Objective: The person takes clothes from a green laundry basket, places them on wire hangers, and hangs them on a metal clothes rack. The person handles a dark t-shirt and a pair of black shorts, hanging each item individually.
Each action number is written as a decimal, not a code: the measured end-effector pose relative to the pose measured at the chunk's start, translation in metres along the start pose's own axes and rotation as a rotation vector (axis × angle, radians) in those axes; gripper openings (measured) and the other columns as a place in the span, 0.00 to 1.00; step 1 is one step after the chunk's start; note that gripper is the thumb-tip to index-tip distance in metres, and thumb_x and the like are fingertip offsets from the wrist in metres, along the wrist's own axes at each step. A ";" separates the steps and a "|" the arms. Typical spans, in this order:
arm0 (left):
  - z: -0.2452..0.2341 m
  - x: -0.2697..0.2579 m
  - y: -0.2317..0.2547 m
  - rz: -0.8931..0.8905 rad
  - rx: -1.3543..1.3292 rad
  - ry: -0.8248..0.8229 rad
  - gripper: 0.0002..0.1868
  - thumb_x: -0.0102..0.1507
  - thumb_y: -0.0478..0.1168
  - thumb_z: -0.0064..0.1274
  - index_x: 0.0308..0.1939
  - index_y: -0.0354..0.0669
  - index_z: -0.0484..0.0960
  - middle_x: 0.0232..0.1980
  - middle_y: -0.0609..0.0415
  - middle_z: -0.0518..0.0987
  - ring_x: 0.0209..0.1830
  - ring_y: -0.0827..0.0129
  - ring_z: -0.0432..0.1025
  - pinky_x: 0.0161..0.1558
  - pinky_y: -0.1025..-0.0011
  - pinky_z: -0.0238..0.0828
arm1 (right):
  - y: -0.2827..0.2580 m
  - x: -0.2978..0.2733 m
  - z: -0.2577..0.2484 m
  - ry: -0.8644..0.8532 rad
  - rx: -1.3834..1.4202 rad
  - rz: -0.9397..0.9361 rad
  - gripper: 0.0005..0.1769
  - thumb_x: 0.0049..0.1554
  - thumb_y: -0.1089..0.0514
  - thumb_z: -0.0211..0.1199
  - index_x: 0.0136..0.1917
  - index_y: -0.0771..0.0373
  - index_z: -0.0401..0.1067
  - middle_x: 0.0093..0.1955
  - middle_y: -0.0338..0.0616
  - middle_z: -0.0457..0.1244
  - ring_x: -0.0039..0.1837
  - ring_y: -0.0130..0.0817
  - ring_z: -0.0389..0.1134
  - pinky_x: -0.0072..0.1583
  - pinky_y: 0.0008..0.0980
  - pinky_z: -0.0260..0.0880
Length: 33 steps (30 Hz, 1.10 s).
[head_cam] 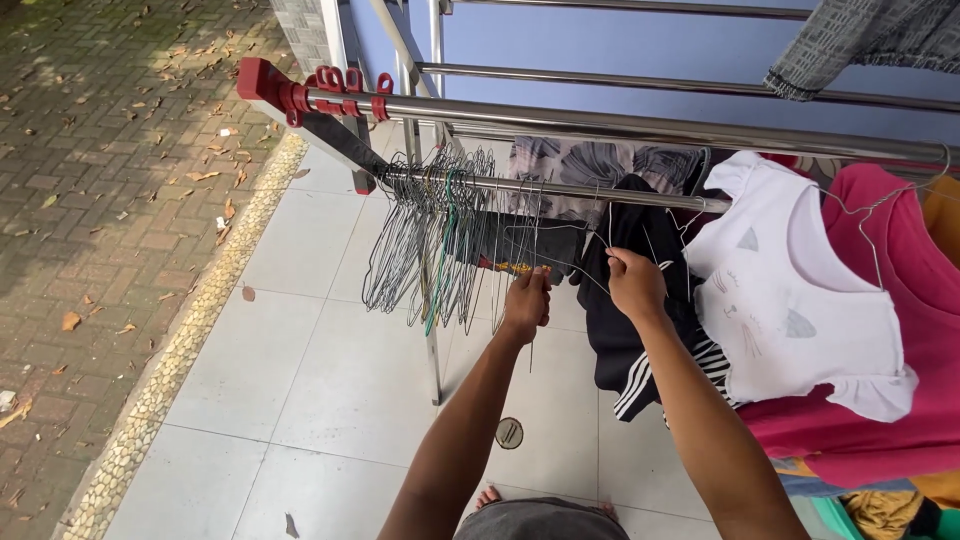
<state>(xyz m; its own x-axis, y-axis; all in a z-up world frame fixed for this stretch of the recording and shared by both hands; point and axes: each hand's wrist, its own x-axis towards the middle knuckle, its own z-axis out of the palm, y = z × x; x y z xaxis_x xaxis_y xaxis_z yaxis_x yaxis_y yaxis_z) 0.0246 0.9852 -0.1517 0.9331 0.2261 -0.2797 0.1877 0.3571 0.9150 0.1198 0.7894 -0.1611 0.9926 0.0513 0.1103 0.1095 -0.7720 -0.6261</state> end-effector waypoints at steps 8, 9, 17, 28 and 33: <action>0.008 -0.008 -0.013 -0.014 0.042 -0.023 0.21 0.75 0.47 0.34 0.32 0.40 0.72 0.20 0.57 0.60 0.14 0.75 0.56 0.14 0.76 0.53 | -0.001 -0.019 -0.092 0.036 -0.152 0.109 0.21 0.64 0.52 0.51 0.65 0.47 0.77 0.57 0.48 0.72 0.60 0.58 0.71 0.60 0.55 0.71; 0.009 -0.008 -0.016 -0.014 0.055 -0.028 0.21 0.75 0.47 0.35 0.32 0.40 0.73 0.20 0.57 0.61 0.13 0.75 0.58 0.13 0.76 0.55 | 0.002 -0.016 -0.093 0.072 -0.159 0.101 0.21 0.65 0.54 0.50 0.66 0.51 0.77 0.57 0.54 0.71 0.60 0.60 0.71 0.60 0.57 0.71; 0.015 -0.040 -0.019 0.035 0.154 -0.123 0.22 0.75 0.48 0.35 0.33 0.39 0.74 0.20 0.54 0.62 0.12 0.72 0.60 0.13 0.75 0.58 | 0.008 0.002 -0.016 -0.003 -0.174 0.068 0.24 0.65 0.58 0.47 0.71 0.62 0.71 0.61 0.62 0.69 0.63 0.59 0.70 0.62 0.54 0.72; 0.011 -0.092 -0.008 0.044 0.116 -0.139 0.23 0.76 0.48 0.35 0.34 0.39 0.75 0.21 0.56 0.60 0.14 0.74 0.59 0.14 0.77 0.58 | -0.054 -0.059 -0.029 0.188 -0.229 -0.100 0.30 0.65 0.48 0.59 0.72 0.71 0.68 0.61 0.64 0.65 0.66 0.61 0.66 0.60 0.58 0.72; 0.053 -0.101 -0.050 0.179 0.342 -0.254 0.23 0.78 0.49 0.34 0.35 0.45 0.77 0.22 0.54 0.70 0.22 0.68 0.66 0.28 0.71 0.65 | -0.081 -0.093 -0.073 -0.378 1.098 0.193 0.34 0.56 0.60 0.54 0.75 0.71 0.60 0.58 0.63 0.68 0.45 0.42 0.72 0.46 0.39 0.75</action>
<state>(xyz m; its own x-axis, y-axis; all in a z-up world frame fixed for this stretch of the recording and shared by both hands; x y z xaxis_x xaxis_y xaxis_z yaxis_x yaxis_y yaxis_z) -0.0625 0.8962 -0.1536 0.9977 0.0120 -0.0674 0.0673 0.0038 0.9977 0.0152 0.8011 -0.0646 0.9302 0.3204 -0.1790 -0.2404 0.1631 -0.9569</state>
